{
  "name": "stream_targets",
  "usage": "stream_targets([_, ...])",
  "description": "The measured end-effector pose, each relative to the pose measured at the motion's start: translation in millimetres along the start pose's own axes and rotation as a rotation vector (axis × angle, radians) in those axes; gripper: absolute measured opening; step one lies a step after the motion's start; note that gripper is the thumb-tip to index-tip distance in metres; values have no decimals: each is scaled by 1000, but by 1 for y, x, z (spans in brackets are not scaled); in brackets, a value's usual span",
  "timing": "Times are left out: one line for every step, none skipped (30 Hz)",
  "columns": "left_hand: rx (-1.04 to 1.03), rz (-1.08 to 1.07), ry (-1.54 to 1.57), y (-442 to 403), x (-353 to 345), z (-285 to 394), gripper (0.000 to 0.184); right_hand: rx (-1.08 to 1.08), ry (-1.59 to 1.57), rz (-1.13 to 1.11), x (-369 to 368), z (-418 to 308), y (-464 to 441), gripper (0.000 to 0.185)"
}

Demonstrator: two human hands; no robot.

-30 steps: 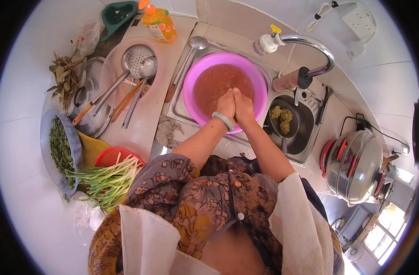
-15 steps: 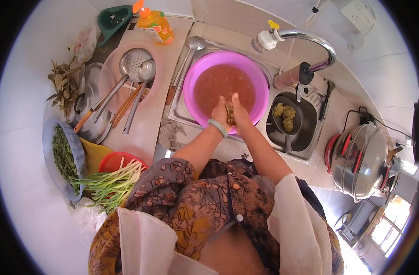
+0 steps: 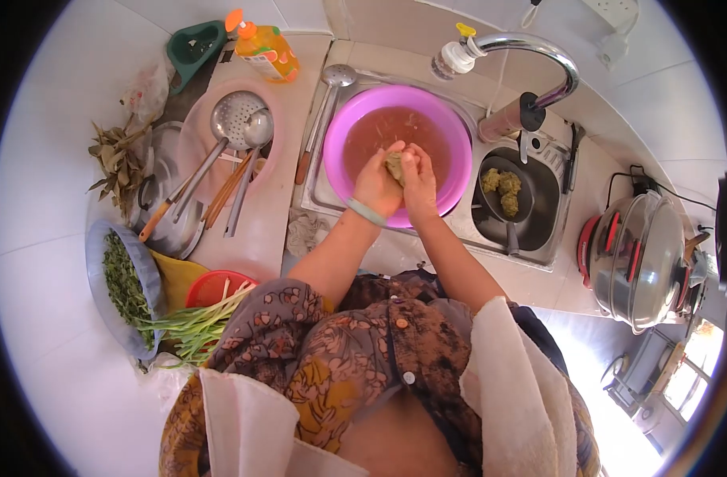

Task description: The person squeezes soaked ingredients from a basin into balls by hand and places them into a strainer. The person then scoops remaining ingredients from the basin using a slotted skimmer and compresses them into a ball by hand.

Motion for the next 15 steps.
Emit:
stream_targets([18,-34,-37,5,-6,-2,38,-58,-20,40,2,-3,-1,51])
stream_targets([23,-32,-79,10,-8,-1,36,-77,-37,32,4,1,-3,51])
stream_targets([25,-30,-121,16,-12,1,33,-96,-53,22,6,4,-5,50])
stream_targets([23,-30,-163,17,-14,5,30,-113,-68,9,4,7,-9,49])
stream_targets([1,-41,-163,14,-11,7,30,-110,-69,10,0,9,-9,48])
stream_targets([-23,-47,-159,12,-6,7,30,-113,-66,7,-7,11,-2,48])
stream_targets([-48,-55,-156,9,-2,7,29,-112,-64,4,-12,11,4,47])
stream_targets([-58,-35,-161,6,3,8,29,-121,-66,12,-15,12,6,47])
stream_targets([-68,-16,-166,7,2,9,29,-128,-67,22,-16,14,6,48])
stream_targets([-76,5,-170,9,3,8,29,-138,-68,33,-18,16,5,49])
stream_targets([-57,4,-137,9,4,2,29,-116,-26,52,-17,15,3,51])
stream_targets([-69,39,-123,13,5,1,28,-98,15,73,-13,15,2,54])
stream_targets([-76,72,-111,16,4,0,27,-79,55,100,-8,15,2,56])
stream_targets([-82,103,-98,17,4,-1,26,-36,188,89,-5,14,1,59])
stream_targets([-87,144,-104,14,12,-3,27,8,321,77,-3,13,-1,61])
Point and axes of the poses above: each hand's wrist, its own y-axis away from the middle knuckle, its own x-axis out of the back of the hand, z = x × y, the point moved 8 cm from there along -y, towards the middle knuckle, and after that the axes turned 2 degrees about -x, right-handed, at the moved point
